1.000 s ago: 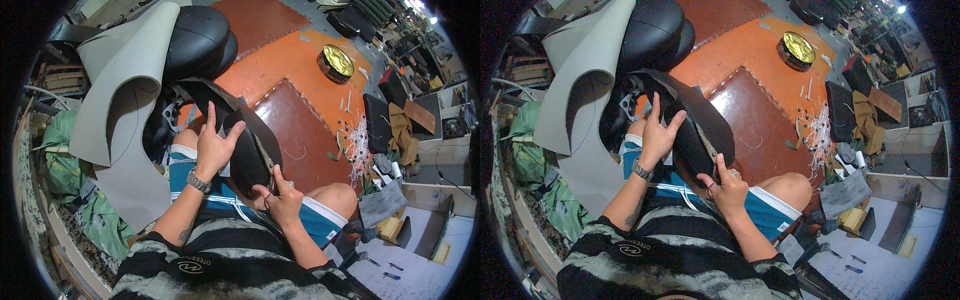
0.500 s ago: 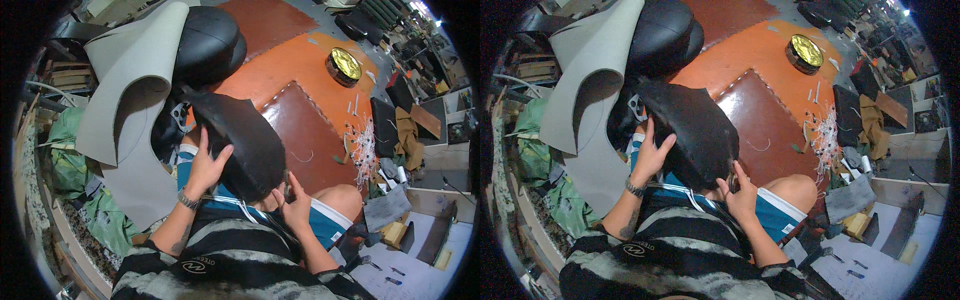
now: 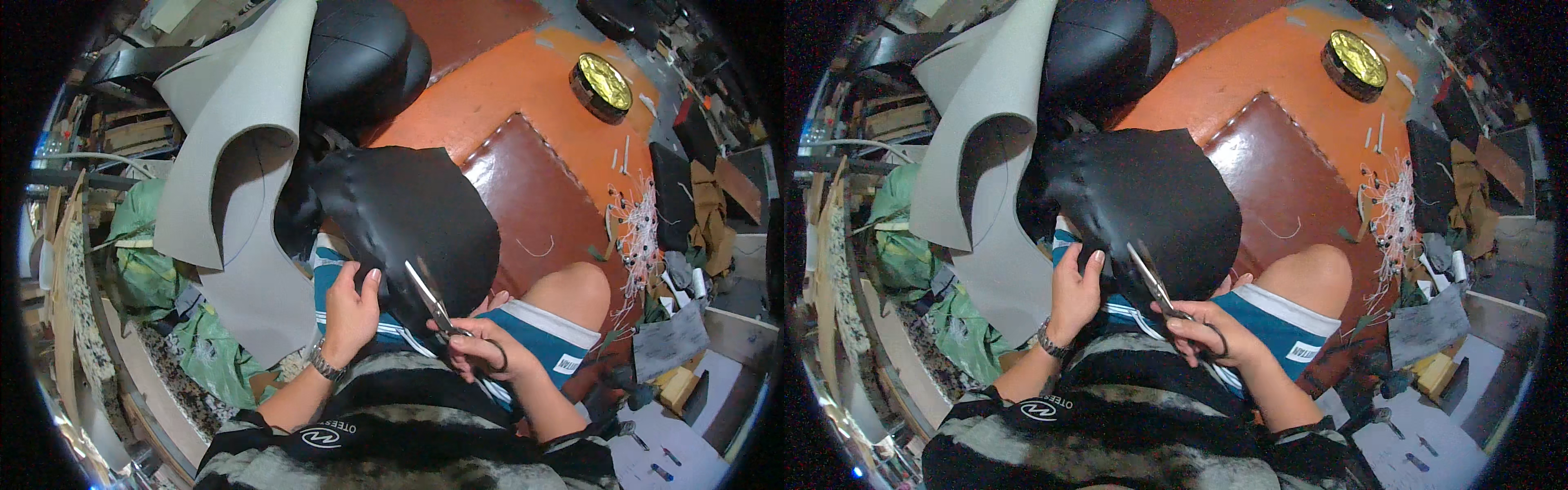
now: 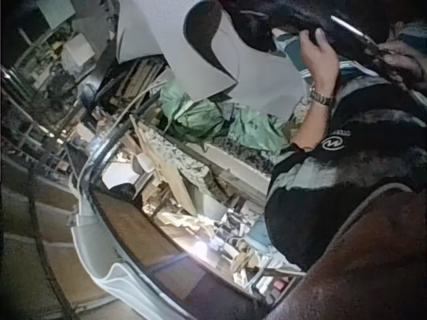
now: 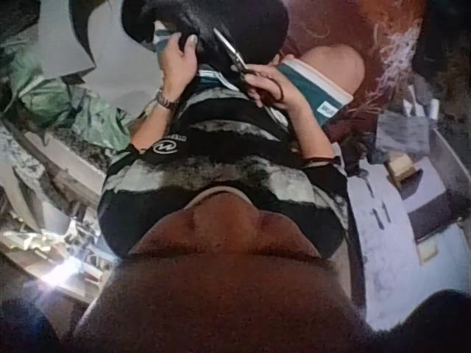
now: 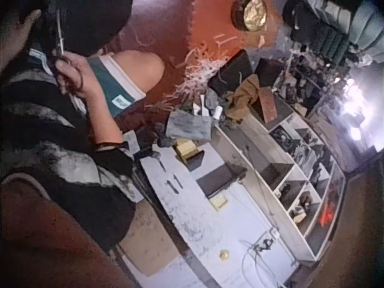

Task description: The person trims the edges of a black leather piece using scissors. They hold the leather on their lap, cut along the perimeter, and occasionally adjust the piece to continue trimming.

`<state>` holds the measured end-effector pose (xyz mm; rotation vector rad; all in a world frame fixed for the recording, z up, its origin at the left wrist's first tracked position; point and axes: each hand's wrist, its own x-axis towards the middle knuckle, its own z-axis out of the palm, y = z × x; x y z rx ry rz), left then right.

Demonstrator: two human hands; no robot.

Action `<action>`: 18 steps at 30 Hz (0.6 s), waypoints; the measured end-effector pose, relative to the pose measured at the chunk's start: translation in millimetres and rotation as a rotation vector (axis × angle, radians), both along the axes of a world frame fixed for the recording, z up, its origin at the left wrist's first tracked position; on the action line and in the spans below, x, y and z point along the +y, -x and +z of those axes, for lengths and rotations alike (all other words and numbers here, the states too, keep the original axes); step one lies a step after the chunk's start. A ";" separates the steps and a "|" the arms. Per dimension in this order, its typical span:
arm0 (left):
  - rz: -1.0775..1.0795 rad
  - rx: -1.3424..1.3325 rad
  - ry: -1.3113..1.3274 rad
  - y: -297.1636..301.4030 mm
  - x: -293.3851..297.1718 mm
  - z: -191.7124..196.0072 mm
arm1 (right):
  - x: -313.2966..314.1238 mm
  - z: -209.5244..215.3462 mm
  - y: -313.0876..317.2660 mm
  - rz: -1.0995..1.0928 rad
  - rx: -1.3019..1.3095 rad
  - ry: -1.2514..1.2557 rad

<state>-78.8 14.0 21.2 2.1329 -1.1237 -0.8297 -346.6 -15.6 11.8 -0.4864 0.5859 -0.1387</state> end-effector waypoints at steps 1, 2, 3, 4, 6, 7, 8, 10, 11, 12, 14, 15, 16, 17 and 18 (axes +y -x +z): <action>0.027 0.049 0.054 -0.3 -0.7 -4.1 | -4.3 -3.0 2.4 0.023 -0.019 -0.048; 0.058 0.101 0.106 -1.1 -1.3 -8.0 | -7.1 -5.8 5.0 0.051 -0.039 -0.091; 0.090 0.215 0.090 -2.1 -2.4 -11.5 | -10.9 -8.8 8.2 0.083 -0.057 -0.131; 0.125 0.330 0.079 -3.3 -4.5 -14.3 | -14.6 -12.6 10.3 0.111 -0.075 -0.171; 0.185 0.426 0.019 -3.4 -8.3 -15.9 | -18.6 -19.0 11.7 0.106 -0.113 -0.218; 0.213 0.407 -0.028 -2.3 -9.9 -14.6 | -20.5 -22.6 10.8 0.104 -0.136 -0.220; 0.248 0.387 -0.091 -0.5 -11.4 -12.2 | -22.0 -25.8 9.8 0.103 -0.160 -0.224; 0.312 0.600 -0.058 3.7 -13.8 -5.4 | -23.4 -32.2 5.4 0.115 -0.148 -0.233; 0.353 0.712 -0.032 5.8 -14.7 -1.6 | -23.5 -35.0 3.3 0.118 -0.137 -0.238; 0.401 0.771 -0.029 8.5 -15.6 1.6 | -23.5 -37.1 2.0 0.118 -0.139 -0.251; 0.483 0.930 0.038 11.9 -17.2 7.1 | -22.9 -40.3 0.7 0.112 -0.129 -0.270; 0.499 0.899 -0.009 11.8 -18.1 9.3 | -22.9 -41.4 0.9 0.112 -0.139 -0.272; 0.494 0.897 -0.033 11.6 -18.4 11.5 | -22.3 -41.3 2.2 0.113 -0.148 -0.276; 0.489 0.905 -0.050 10.8 -19.5 12.8 | -22.3 -41.5 3.1 0.098 -0.172 -0.267; 0.493 0.894 -0.062 9.9 -20.8 13.3 | -22.1 -41.3 4.0 0.115 -0.160 -0.262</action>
